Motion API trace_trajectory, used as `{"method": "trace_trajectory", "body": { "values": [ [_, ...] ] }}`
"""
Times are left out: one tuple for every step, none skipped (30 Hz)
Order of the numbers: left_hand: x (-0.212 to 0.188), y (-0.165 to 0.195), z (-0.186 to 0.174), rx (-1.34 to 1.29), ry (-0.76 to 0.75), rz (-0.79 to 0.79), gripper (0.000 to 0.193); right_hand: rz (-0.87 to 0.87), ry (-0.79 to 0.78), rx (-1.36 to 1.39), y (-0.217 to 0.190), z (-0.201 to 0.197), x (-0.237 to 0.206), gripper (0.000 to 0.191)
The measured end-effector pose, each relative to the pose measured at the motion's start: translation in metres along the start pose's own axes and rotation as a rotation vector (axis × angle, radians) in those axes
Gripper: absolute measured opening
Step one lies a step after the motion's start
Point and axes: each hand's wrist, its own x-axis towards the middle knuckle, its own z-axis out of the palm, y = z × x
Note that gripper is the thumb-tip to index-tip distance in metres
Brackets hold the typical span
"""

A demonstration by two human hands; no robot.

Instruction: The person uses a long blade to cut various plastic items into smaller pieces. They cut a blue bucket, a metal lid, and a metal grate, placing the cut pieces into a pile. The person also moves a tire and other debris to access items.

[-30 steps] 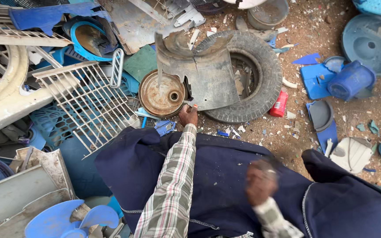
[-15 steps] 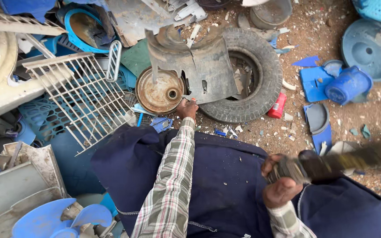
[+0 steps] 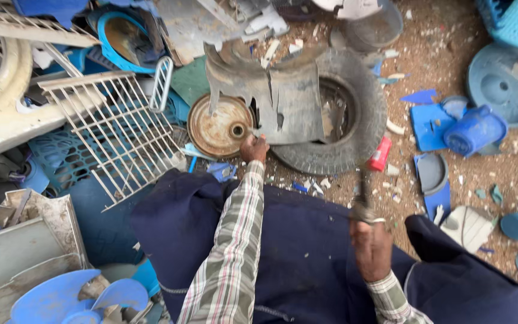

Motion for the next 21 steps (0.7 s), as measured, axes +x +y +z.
{"method": "trace_trajectory", "body": {
  "values": [
    [0.0,-0.001,0.002,-0.098,0.011,-0.053,0.022,-0.076,0.074,0.149,0.0,0.007,-0.009,0.052],
    [0.0,-0.001,0.003,-0.206,0.028,-0.098,0.019,-0.156,0.138,0.319,0.004,0.014,-0.018,0.051],
    [0.0,-0.002,0.004,-0.316,0.045,-0.138,0.017,-0.182,0.158,0.53,0.011,0.028,-0.026,0.051],
    [0.0,-0.002,0.005,-0.302,0.032,-0.146,0.018,-0.178,0.152,0.57,0.02,0.041,-0.032,0.051],
    [0.001,-0.003,0.005,-0.291,0.019,-0.149,0.019,-0.167,0.067,0.209,0.029,0.049,-0.039,0.051],
    [0.001,-0.003,0.005,-0.281,0.008,-0.153,0.021,-0.12,-0.07,-0.057,0.039,0.058,-0.044,0.052],
    [0.001,-0.003,0.004,-0.15,0.06,-0.093,0.024,0.138,-0.3,-0.084,0.048,0.059,-0.047,0.052],
    [0.001,-0.003,0.004,-0.018,0.104,-0.029,0.029,0.355,-0.353,-0.123,0.055,0.059,-0.05,0.056],
    [0.001,-0.003,0.003,0.106,0.154,0.049,0.034,0.559,-0.4,-0.156,0.06,0.055,-0.048,0.059],
    [0.001,-0.003,0.003,0.098,0.129,0.055,0.035,0.748,-0.452,-0.193,0.062,0.048,-0.047,0.063],
    [0.001,-0.004,0.002,0.107,0.105,0.039,0.037,0.643,-0.402,-0.217,0.062,0.041,-0.043,0.061],
    [0.0,-0.005,0.002,0.135,0.057,0.012,0.04,0.571,-0.347,-0.237,0.059,0.028,-0.041,0.059],
    [-0.001,-0.004,0.002,-0.001,0.035,0.003,0.037,0.481,-0.282,-0.251,0.054,0.021,-0.035,0.057],
    [-0.002,-0.005,0.001,-0.152,0.034,0.006,0.037,0.473,-0.228,-0.194,0.047,0.011,-0.03,0.056],
    [-0.003,-0.005,0.001,-0.308,0.038,0.007,0.041,0.461,-0.18,-0.143,0.039,-0.003,-0.025,0.056],
    [-0.005,-0.003,0.001,-0.201,0.089,0.109,0.044,0.487,-0.167,-0.147,0.031,-0.013,-0.017,0.056],
    [-0.008,0.0,0.001,-0.088,0.136,0.208,0.049,0.519,-0.154,-0.149,0.022,-0.028,-0.01,0.056],
    [-0.009,0.004,0.001,0.022,0.181,0.304,0.054,0.444,-0.144,-0.15,0.014,-0.043,-0.001,0.061],
    [-0.011,0.011,-0.001,-0.029,0.159,0.266,0.052,0.37,-0.13,-0.149,0.005,-0.056,0.005,0.067],
    [-0.013,0.019,-0.003,-0.082,0.133,0.228,0.051,0.359,-0.111,-0.096,-0.003,-0.065,0.012,0.063],
    [-0.014,0.031,-0.004,-0.137,0.109,0.194,0.05,0.343,-0.091,-0.042,-0.01,-0.073,0.02,0.06]
  ]
}}
